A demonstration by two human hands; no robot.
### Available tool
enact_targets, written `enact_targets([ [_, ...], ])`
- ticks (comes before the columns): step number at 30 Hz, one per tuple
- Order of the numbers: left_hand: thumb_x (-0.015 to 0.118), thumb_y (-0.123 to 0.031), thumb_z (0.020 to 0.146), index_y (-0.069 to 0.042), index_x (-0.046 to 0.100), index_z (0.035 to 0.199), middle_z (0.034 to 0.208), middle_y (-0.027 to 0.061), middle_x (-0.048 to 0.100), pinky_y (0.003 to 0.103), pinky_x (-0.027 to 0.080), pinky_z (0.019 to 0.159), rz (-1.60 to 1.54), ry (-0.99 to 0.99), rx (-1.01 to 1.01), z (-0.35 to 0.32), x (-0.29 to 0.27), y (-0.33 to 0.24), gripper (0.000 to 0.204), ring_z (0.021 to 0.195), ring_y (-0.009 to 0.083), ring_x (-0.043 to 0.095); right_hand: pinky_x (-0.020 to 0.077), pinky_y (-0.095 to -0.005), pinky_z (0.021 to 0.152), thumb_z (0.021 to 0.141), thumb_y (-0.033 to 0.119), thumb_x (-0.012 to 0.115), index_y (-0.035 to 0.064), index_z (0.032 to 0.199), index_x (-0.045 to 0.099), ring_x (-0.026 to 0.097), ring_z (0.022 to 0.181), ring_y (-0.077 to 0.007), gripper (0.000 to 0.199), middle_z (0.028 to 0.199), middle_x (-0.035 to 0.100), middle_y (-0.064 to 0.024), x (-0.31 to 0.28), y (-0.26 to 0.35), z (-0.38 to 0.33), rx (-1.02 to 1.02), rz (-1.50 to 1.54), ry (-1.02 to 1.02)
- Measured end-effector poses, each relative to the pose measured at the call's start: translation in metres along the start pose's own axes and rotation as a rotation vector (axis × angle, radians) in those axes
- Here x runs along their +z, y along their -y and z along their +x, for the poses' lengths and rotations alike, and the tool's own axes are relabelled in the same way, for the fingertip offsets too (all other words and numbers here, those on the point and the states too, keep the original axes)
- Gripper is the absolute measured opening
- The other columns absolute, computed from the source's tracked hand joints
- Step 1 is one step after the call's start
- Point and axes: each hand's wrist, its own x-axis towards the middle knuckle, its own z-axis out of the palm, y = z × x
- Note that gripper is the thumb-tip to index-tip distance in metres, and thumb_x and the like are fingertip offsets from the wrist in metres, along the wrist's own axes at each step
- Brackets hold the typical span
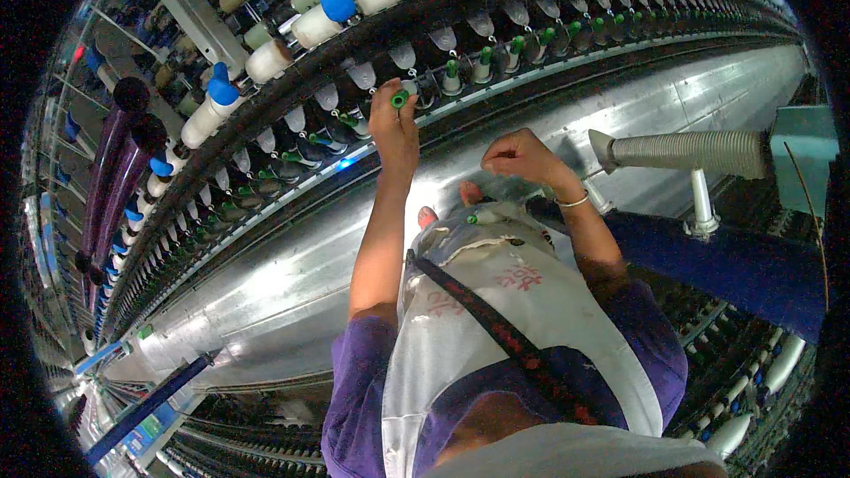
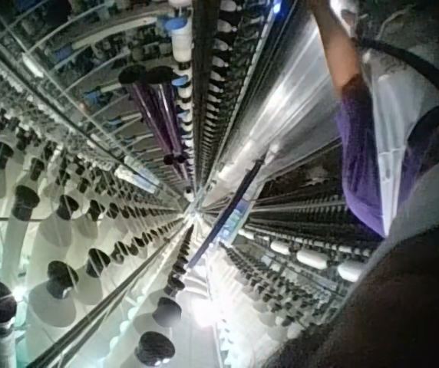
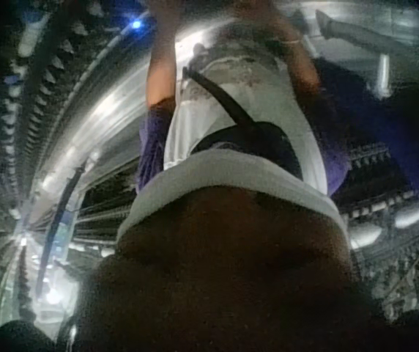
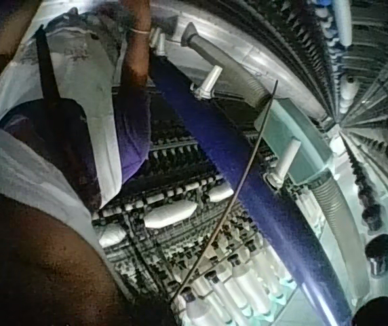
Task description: The person repairs a spinning machine by removing empty bobbins, inserting new ones, and threading the yarn through guides. They also use a green marker to mark components and handle a purple bobbin holder.
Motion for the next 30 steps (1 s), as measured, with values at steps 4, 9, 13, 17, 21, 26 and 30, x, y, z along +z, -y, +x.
enact_targets([
  [4, 0.064, -0.003, 0.083, 0.001, 0.057, 0.107, 0.105, 0.0187, 0.061, 0.037, 0.049, 0.081, 0.049, -0.047, 0.056, -0.008, -0.004, -0.011, 0.025, 0.096, 0.0340, 0.061, 0.0488, -0.0289, 0.059, 0.080, 0.022, 0.067, 0.0047, 0.083, 0.071, 0.061, 0.062, -0.0114, 0.018, 0.069, 0.068, -0.0052, -0.004, 0.012, 0.006, -0.042, -0.013, -0.147],
  [9, 0.060, -0.004, 0.085, 0.002, 0.057, 0.101, 0.104, 0.0189, 0.061, 0.038, 0.048, 0.080, -0.094, -0.070, 0.109, -0.011, -0.001, -0.014, 0.018, 0.093, 0.0331, 0.061, 0.0484, -0.0281, 0.057, 0.079, 0.022, 0.068, 0.0055, 0.081, 0.071, 0.060, 0.059, -0.0110, 0.017, 0.067, 0.067, -0.0034, 0.003, 0.014, 0.011, -0.054, -0.027, -0.135],
  [13, 0.057, -0.012, 0.089, 0.000, 0.053, 0.102, 0.094, 0.0178, 0.060, 0.039, 0.047, 0.079, -0.052, 0.045, 0.024, 0.021, 0.007, 0.013, 0.018, 0.085, 0.0321, 0.059, 0.0444, -0.0205, 0.052, 0.085, 0.017, 0.066, 0.0020, 0.084, 0.070, 0.057, 0.059, -0.0061, 0.016, 0.068, 0.065, -0.0028, 0.006, 0.022, 0.006, -0.028, 0.080, -0.042],
  [17, 0.058, -0.010, 0.087, -0.002, 0.048, 0.102, 0.099, 0.0159, 0.056, 0.037, 0.045, 0.079, -0.212, 0.182, -0.076, 0.033, 0.016, 0.037, 0.020, 0.087, 0.0302, 0.056, 0.0370, -0.0190, 0.047, 0.086, 0.018, 0.066, 0.0028, 0.082, 0.070, 0.050, 0.053, -0.0047, 0.017, 0.062, 0.059, -0.0009, -0.003, 0.055, 0.010, 0.114, 0.230, -0.225],
  [21, 0.054, 0.007, 0.075, -0.004, 0.045, 0.116, 0.102, 0.0121, 0.050, 0.035, 0.044, 0.078, -0.395, -0.033, 0.002, 0.021, 0.068, 0.061, 0.043, 0.091, 0.0272, 0.053, 0.0288, -0.0192, 0.043, 0.087, 0.017, 0.064, 0.0018, 0.087, 0.069, 0.042, 0.049, -0.0035, 0.016, 0.059, 0.052, 0.0008, -0.011, 0.109, 0.041, 0.019, 0.430, -0.258],
  [26, 0.054, 0.012, 0.065, -0.007, 0.019, 0.136, 0.107, 0.0159, 0.049, 0.039, 0.042, 0.084, -0.302, -0.016, -0.201, -0.005, 0.125, 0.114, 0.082, 0.095, 0.0331, 0.052, 0.0334, -0.0183, 0.043, 0.087, 0.018, 0.066, 0.0019, 0.093, 0.069, 0.045, 0.050, -0.0045, 0.017, 0.064, 0.056, -0.0005, -0.013, 0.181, 0.103, -0.260, 0.647, -0.242],
  [30, 0.054, 0.012, 0.063, 0.000, 0.012, 0.141, 0.123, 0.0246, 0.044, 0.042, 0.035, 0.099, -0.200, 0.021, -0.289, -0.015, 0.131, 0.121, 0.089, 0.112, 0.0405, 0.047, 0.0355, -0.0167, 0.044, 0.085, 0.020, 0.069, 0.0023, 0.093, 0.070, 0.046, 0.050, -0.0041, 0.020, 0.066, 0.059, -0.0010, -0.017, 0.204, 0.117, -0.219, 0.542, -0.207],
])
